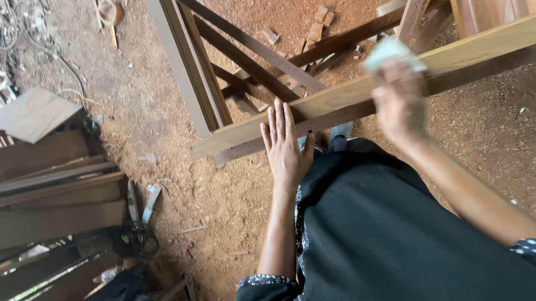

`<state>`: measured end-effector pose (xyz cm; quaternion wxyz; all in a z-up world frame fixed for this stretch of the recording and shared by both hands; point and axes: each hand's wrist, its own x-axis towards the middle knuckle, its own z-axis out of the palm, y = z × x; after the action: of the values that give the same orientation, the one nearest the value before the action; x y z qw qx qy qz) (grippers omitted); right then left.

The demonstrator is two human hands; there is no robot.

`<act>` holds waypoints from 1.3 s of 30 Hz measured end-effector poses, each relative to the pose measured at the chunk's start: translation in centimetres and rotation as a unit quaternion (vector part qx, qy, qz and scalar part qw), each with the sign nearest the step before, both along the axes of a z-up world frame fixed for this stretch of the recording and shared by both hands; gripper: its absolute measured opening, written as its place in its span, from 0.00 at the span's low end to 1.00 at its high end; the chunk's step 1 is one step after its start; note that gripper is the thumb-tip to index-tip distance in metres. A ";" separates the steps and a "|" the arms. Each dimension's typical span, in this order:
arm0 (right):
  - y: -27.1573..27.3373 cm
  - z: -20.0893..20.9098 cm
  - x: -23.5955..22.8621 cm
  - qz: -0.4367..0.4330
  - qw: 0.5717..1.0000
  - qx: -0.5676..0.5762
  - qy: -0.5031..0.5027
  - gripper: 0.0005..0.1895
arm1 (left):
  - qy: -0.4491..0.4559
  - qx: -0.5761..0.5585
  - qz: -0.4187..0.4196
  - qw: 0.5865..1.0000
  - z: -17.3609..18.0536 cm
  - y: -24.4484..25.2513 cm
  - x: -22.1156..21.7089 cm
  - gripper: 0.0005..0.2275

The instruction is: The person sands the surface and edges of a wooden frame using a piece of sandpaper held in their right hand.

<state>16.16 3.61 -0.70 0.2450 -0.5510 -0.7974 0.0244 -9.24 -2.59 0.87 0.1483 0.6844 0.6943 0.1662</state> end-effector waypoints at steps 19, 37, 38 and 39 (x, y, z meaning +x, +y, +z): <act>1.0 0.2 -7.7 0.130 0.985 -0.088 0.064 0.14 | 0.035 -0.006 -0.056 0.998 -1.1 -1.5 -5.4 0.37; -4.0 -0.8 -13.6 0.018 0.998 0.059 0.010 0.10 | -0.033 -0.004 -0.138 0.990 -0.9 -1.1 -9.0 0.41; -4.8 -0.8 -14.4 0.047 0.997 0.048 0.028 0.12 | -0.029 -0.002 -0.141 0.990 -0.9 -1.1 -9.0 0.41; -5.1 -0.9 -15.0 0.077 0.995 0.041 0.048 0.14 | -0.035 0.000 -0.142 0.989 -0.9 -0.9 -9.0 0.41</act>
<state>1.13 -1.53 -1.58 0.3026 -0.4759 -0.8250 0.0369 -18.24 -3.46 -0.04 0.1949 0.7694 0.5849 0.1672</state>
